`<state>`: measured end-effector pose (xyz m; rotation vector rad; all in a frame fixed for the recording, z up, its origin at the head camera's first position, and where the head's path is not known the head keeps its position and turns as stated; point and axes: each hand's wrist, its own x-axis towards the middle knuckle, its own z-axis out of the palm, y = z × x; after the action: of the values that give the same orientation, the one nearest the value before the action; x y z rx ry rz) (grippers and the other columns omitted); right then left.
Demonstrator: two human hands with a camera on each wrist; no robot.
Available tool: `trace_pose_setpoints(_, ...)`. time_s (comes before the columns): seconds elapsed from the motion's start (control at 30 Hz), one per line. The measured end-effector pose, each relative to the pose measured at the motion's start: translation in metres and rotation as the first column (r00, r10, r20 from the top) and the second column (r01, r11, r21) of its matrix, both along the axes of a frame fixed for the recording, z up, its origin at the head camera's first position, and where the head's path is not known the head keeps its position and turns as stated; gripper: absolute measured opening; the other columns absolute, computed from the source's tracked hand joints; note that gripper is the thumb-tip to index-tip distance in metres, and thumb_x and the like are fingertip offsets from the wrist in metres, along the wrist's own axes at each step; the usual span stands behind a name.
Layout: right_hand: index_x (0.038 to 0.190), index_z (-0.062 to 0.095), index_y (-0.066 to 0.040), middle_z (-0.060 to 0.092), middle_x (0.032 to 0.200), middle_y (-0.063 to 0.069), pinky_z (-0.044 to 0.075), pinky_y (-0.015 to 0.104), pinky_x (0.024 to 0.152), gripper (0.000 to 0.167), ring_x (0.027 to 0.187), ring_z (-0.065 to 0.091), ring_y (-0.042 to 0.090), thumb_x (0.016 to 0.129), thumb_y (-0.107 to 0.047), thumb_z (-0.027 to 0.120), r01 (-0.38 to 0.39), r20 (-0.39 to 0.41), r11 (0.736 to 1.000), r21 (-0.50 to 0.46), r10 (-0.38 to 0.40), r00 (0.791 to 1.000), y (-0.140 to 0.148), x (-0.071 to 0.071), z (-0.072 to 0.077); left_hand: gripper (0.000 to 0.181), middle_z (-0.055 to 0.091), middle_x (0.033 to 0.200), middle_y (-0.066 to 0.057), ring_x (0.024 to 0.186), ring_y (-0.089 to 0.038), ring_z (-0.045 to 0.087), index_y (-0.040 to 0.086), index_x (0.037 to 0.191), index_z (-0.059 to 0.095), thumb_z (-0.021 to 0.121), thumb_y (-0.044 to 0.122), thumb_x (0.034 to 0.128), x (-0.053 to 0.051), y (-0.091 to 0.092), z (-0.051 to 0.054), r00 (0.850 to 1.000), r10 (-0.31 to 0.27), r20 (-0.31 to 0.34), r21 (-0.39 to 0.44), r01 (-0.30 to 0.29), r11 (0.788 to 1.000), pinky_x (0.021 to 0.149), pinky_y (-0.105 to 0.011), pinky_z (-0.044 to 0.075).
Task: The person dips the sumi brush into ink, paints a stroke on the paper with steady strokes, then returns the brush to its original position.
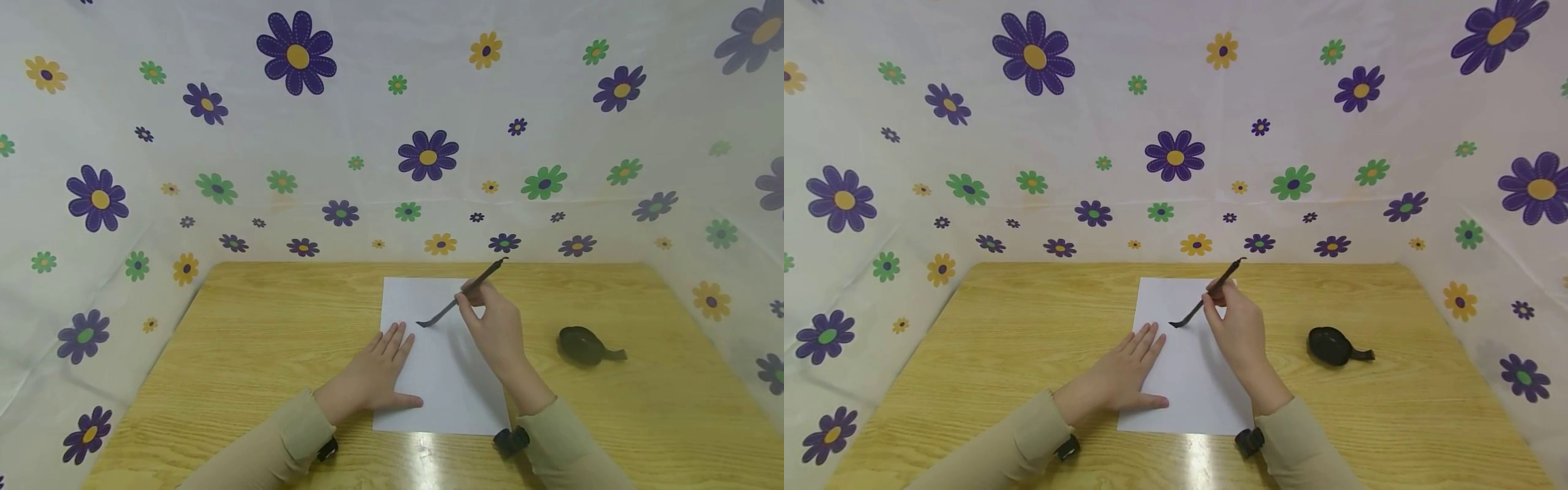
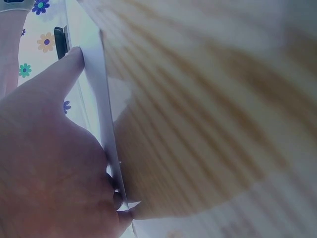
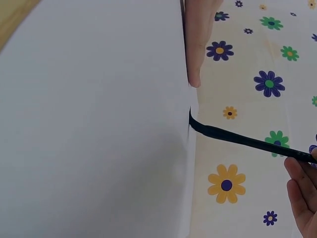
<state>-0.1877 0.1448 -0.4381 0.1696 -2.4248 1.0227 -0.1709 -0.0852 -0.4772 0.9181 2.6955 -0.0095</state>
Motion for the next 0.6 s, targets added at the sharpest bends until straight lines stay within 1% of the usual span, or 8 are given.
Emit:
trace_pose_setpoints(0.17, 0.110, 0.068, -0.001, 0.081, 0.097, 0.017, 0.063, 0.056, 0.084, 0.017, 0.091, 0.079, 0.035, 0.098, -0.009, 0.077, 0.002, 0.000, 1.000, 0.006, -0.002, 1.000, 0.000, -0.001, 0.000, 0.113, 0.007, 0.180, -0.018, 0.168, -0.031, 0.008, 0.006, 0.171, 0.016, 0.057, 0.079, 0.0944, 0.000, 0.000, 0.001, 1.000, 0.000, 0.004, 0.005, 0.000, 1.000, 0.137, -0.046, 0.018)
trace_pose_setpoints(0.3, 0.110, 0.068, 0.000, 0.081, 0.097, 0.018, 0.063, 0.056, 0.083, 0.017, 0.090, 0.079, 0.036, 0.098, -0.008, 0.077, 0.004, -0.005, 1.000, 0.007, -0.004, 1.000, 0.001, 0.000, 0.001, 0.112, 0.007, 0.179, -0.019, 0.168, -0.032, 0.009, 0.005, 0.170, 0.017, 0.058, 0.077, 0.0947, 0.000, 0.000, 0.001, 1.000, -0.005, 0.007, 0.011, 0.005, 1.000, 0.137, -0.048, 0.018)
trace_pose_setpoints(0.47, 0.109, 0.068, 0.001, 0.081, 0.098, 0.019, 0.064, 0.055, 0.083, 0.016, 0.089, 0.079, 0.037, 0.098, -0.006, 0.075, 0.008, -0.022, 1.000, 0.008, -0.008, 1.000, 0.003, 0.000, 0.003, 0.115, 0.004, 0.180, -0.018, 0.168, -0.032, 0.007, 0.006, 0.171, 0.015, 0.056, 0.080, 0.0935, -0.002, -0.001, -0.006, 1.000, -0.011, -0.011, 0.004, 0.011, 1.000, 0.137, -0.047, 0.017)
trace_pose_setpoints(0.6, 0.110, 0.068, 0.001, 0.081, 0.100, 0.019, 0.063, 0.054, 0.085, 0.016, 0.090, 0.080, 0.037, 0.098, -0.006, 0.076, 0.018, -0.012, 1.000, 0.006, -0.017, 1.000, 0.007, 0.000, 0.003, 0.116, 0.002, 0.180, -0.017, 0.168, -0.031, 0.005, 0.008, 0.171, 0.014, 0.053, 0.083, 0.0928, -0.004, -0.002, -0.013, 1.000, -0.013, -0.024, 0.002, 0.013, 1.000, 0.137, -0.047, 0.016)
